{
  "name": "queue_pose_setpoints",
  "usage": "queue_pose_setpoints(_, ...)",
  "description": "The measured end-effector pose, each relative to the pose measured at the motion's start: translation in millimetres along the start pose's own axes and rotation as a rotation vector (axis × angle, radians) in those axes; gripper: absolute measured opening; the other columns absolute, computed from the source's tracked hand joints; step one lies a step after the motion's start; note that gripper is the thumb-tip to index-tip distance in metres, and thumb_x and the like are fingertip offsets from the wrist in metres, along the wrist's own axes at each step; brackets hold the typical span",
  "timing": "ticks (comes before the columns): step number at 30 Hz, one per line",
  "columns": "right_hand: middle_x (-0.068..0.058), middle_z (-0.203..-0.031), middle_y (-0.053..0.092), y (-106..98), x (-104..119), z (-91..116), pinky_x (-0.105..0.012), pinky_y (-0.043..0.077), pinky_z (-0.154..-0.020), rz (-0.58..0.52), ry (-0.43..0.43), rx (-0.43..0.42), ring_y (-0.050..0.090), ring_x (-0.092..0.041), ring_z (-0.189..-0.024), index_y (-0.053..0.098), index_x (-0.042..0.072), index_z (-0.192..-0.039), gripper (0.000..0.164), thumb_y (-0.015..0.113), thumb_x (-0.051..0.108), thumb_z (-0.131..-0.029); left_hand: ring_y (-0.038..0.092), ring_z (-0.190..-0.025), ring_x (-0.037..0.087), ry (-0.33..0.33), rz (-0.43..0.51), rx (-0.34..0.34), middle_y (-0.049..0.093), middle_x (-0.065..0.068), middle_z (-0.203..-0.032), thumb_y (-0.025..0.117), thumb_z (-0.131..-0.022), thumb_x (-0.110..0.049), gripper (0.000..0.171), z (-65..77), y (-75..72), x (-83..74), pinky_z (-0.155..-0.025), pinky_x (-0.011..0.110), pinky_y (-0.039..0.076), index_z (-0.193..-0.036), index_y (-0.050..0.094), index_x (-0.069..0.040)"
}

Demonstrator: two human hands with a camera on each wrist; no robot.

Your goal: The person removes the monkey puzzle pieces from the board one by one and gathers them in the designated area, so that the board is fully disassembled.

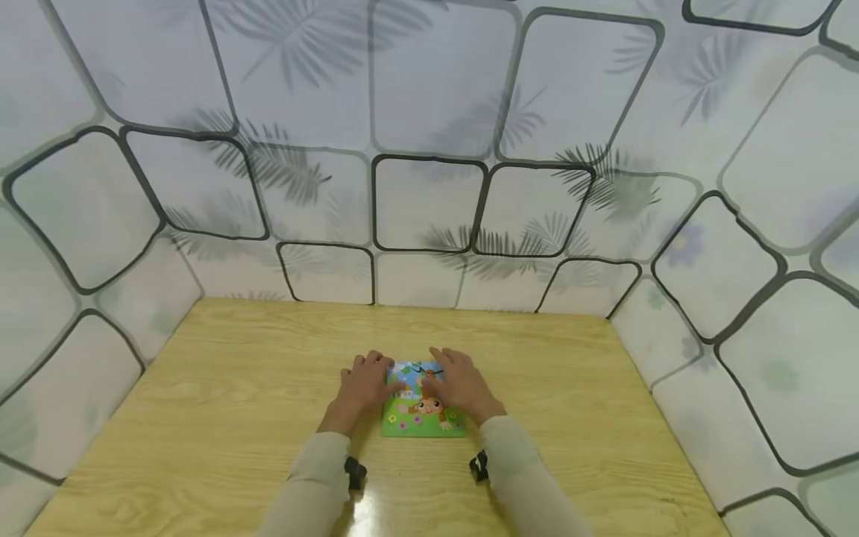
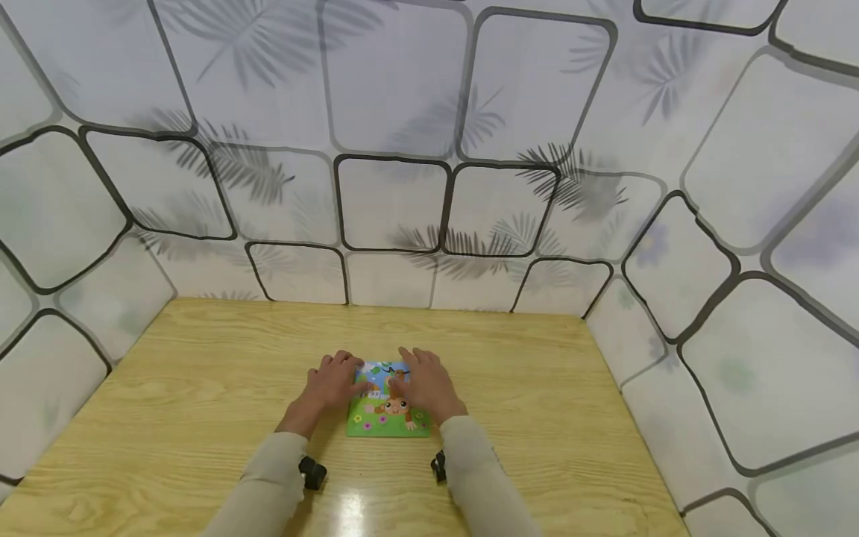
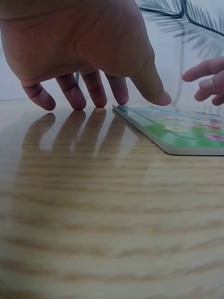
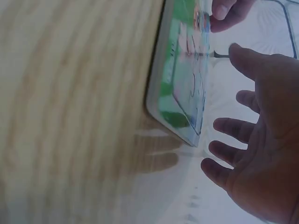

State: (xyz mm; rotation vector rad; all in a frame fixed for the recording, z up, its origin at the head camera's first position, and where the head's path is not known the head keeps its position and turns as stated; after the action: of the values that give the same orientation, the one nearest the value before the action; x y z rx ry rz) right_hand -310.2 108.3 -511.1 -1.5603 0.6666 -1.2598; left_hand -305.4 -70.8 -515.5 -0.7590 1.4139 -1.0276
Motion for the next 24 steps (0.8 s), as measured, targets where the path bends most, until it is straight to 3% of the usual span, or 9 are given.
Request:
queue_pose_setpoints(5, -0.012, -0.15, 0.041, 6, 6, 4, -0.057, 0.039, -0.104, 0.101, -0.04, 0.021, 0.04, -0.04, -0.135, 0.04, 0.019, -0.148, 0.068, 0.057, 0.054, -0.092, 0.044, -0.121, 0.034, 0.013, 0.0, -0.015, 0.049, 0.011, -0.135, 0.068, -0.085, -0.05, 0.057, -1.2, 2.7, 0.7, -0.095, 0.062, 0.038, -0.128, 0.058, -0.015)
queue_pose_setpoints(10, -0.01, -0.15, 0.041, 11, 6, 5, -0.058, 0.038, -0.104, 0.111, -0.041, 0.033, 0.039, -0.038, -0.136, 0.043, 0.023, -0.146, 0.067, 0.055, 0.059, -0.091, 0.043, -0.121, 0.035, 0.001, 0.023, -0.022, 0.048, 0.013, -0.133, 0.07, -0.084, -0.048, 0.054, -3.8, 3.4, 0.8, -0.095, 0.062, 0.037, -0.125, 0.059, -0.014)
queue_pose_setpoints(17, -0.016, -0.155, 0.033, 17, 10, 8, -0.059, 0.036, -0.106, 0.142, -0.047, 0.076, 0.034, -0.039, -0.14, 0.044, 0.026, -0.145, 0.074, 0.055, 0.068, -0.085, 0.041, -0.122, 0.037, -0.045, 0.067, 0.02, 0.047, 0.018, -0.131, 0.074, -0.083, -0.042, 0.051, -9.6, 3.5, -1.4, -0.097, 0.063, 0.036, -0.121, 0.061, -0.01)
queue_pose_setpoints(24, -0.022, -0.156, 0.028, 16, 17, 13, -0.056, 0.032, -0.111, 0.147, -0.049, 0.096, 0.028, -0.044, -0.142, 0.046, 0.025, -0.144, 0.074, 0.057, 0.067, -0.084, 0.042, -0.119, 0.036, -0.09, 0.113, 0.079, 0.049, 0.018, -0.127, 0.076, -0.082, -0.039, 0.052, -14.3, 4.4, -1.5, -0.1, 0.063, 0.033, -0.119, 0.06, -0.008)
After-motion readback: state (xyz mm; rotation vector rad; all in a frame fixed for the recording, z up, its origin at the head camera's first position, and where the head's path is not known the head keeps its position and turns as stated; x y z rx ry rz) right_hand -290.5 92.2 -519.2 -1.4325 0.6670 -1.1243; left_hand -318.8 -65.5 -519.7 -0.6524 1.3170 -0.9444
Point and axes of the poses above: each hand's wrist, its own z-axis away from the middle knuckle, its own y-axis out of the palm, x = y × z, the point moved 6 cm from there along -z, towards the middle knuckle
